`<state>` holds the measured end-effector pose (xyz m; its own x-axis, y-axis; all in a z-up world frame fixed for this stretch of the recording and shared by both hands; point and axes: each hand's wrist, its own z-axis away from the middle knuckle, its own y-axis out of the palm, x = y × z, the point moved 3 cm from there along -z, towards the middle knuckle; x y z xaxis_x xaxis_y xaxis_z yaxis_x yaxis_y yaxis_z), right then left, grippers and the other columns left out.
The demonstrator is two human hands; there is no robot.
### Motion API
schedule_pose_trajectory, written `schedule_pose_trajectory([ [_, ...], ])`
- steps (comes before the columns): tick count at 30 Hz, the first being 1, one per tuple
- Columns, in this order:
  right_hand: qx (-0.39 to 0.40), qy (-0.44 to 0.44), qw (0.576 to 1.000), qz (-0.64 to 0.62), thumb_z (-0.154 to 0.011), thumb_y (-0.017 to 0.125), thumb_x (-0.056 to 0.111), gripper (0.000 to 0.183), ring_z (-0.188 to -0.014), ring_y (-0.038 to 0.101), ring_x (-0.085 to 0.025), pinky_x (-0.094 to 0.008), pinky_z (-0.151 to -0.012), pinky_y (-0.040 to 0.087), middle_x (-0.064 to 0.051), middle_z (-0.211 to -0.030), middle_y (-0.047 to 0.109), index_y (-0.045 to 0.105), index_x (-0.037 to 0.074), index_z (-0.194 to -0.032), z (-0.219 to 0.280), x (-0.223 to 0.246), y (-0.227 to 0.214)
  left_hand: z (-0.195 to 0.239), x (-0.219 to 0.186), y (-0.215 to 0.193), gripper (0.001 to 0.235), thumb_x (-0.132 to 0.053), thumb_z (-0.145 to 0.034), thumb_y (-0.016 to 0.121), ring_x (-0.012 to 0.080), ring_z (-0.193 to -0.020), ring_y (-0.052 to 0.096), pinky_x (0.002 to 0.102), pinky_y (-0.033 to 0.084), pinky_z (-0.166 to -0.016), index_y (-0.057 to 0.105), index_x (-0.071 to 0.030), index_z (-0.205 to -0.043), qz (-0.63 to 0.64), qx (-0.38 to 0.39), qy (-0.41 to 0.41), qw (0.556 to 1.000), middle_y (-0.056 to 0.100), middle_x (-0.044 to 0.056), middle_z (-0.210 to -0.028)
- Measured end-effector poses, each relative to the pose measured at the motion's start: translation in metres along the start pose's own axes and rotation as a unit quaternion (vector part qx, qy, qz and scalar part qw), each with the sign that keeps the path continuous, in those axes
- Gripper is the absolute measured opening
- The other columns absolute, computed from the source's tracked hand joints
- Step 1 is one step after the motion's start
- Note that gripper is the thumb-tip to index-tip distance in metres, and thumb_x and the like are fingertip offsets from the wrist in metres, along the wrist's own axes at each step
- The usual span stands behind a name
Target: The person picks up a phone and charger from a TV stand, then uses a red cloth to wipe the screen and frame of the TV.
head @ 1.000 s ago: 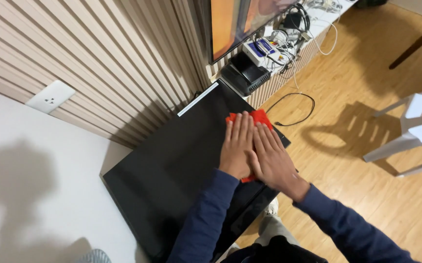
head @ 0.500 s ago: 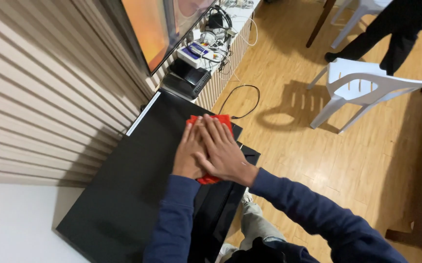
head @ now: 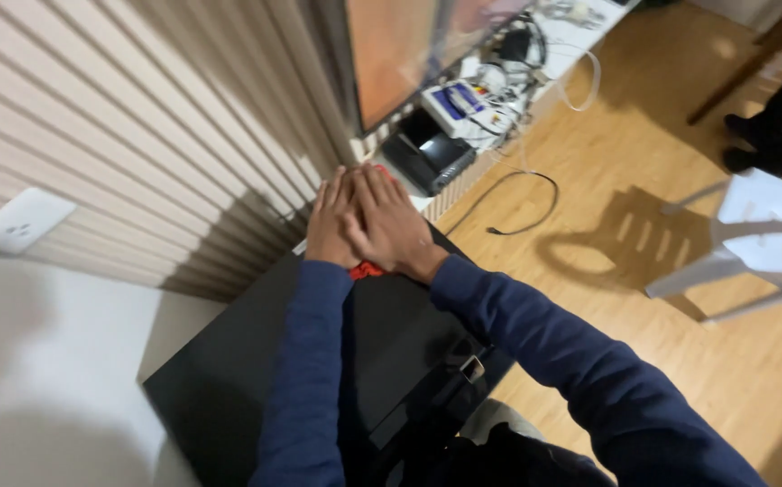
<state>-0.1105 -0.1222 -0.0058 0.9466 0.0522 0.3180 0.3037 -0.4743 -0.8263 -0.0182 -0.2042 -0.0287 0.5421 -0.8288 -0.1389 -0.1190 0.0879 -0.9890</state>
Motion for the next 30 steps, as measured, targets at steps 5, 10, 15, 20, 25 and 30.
schedule_pose_trajectory([
  [5, 0.03, 0.021, 0.999, 0.02, -0.101, 0.033, 0.055, 0.081, -0.141, 0.048, -0.047, -0.053, -0.113, 0.041, -0.032, -0.15, 0.049, 0.038, -0.006, -0.154, -0.006, -0.006, 0.006, -0.006, 0.001, 0.0, 0.087, -0.039, -0.093, 0.064, 0.031, -0.16, 0.004, 0.051, 0.01, -0.13, 0.021, -0.017, -0.164, -0.001, 0.008, -0.039, 0.999, 0.018, 0.008, -0.171],
  [10, -0.002, 0.022, 0.998, 0.055, -0.103, 0.036, 0.049, 0.077, -0.143, 0.047, -0.041, -0.048, -0.114, 0.041, -0.027, -0.152, 0.05, 0.034, -0.003, -0.159, 0.02, -0.003, -0.011, 0.018, -0.041, -0.03, 0.09, -0.034, -0.092, 0.065, 0.0344, -0.159, 0.0, 0.053, 0.007, -0.13, 0.018, -0.013, -0.165, -0.032, -0.004, -0.038, 0.999, 0.012, 0.011, -0.173],
  [15, 0.028, 0.066, 0.996, 0.061, -0.104, 0.033, 0.044, 0.077, -0.148, 0.038, -0.046, -0.051, -0.121, 0.029, -0.031, -0.159, 0.039, 0.028, -0.008, -0.16, 0.091, 0.014, -0.049, 0.055, -0.1, -0.033, 0.089, -0.03, -0.091, 0.061, 0.0372, -0.159, 0.0, 0.054, 0.007, -0.129, 0.017, -0.006, -0.165, -0.048, 0.019, 0.055, 0.997, 0.007, 0.016, -0.173],
  [20, -0.015, 0.145, 0.981, 0.129, -0.101, 0.037, 0.041, 0.076, -0.146, 0.041, -0.043, -0.049, -0.12, 0.029, -0.031, -0.157, 0.043, 0.031, -0.01, -0.158, 0.157, 0.046, -0.081, 0.086, -0.141, -0.019, 0.088, -0.03, -0.089, 0.059, 0.038, -0.159, 0.002, 0.055, 0.008, -0.128, 0.02, -0.006, -0.164, -0.027, 0.038, 0.164, 0.985, 0.007, 0.016, -0.173],
  [25, 0.009, 0.215, 0.973, 0.084, -0.103, 0.031, 0.04, 0.076, -0.153, 0.025, -0.044, -0.049, -0.125, 0.015, -0.031, -0.164, 0.029, 0.022, -0.01, -0.16, 0.192, 0.063, -0.083, 0.105, -0.161, -0.018, 0.091, -0.031, -0.087, 0.059, 0.0379, -0.159, -0.001, 0.056, 0.006, -0.127, 0.017, -0.005, -0.164, -0.048, 0.062, 0.221, 0.972, 0.005, 0.017, -0.173],
  [30, 0.016, 0.23, 0.969, 0.094, -0.104, 0.028, 0.042, 0.077, -0.155, 0.02, -0.044, -0.05, -0.126, 0.008, -0.032, -0.165, 0.025, 0.02, -0.01, -0.16, 0.187, 0.063, -0.075, 0.101, -0.156, -0.013, 0.091, -0.033, -0.086, 0.061, 0.036, -0.159, 0.002, 0.056, 0.005, -0.127, 0.02, -0.006, -0.163, -0.039, 0.078, 0.235, 0.968, 0.008, 0.016, -0.173],
])
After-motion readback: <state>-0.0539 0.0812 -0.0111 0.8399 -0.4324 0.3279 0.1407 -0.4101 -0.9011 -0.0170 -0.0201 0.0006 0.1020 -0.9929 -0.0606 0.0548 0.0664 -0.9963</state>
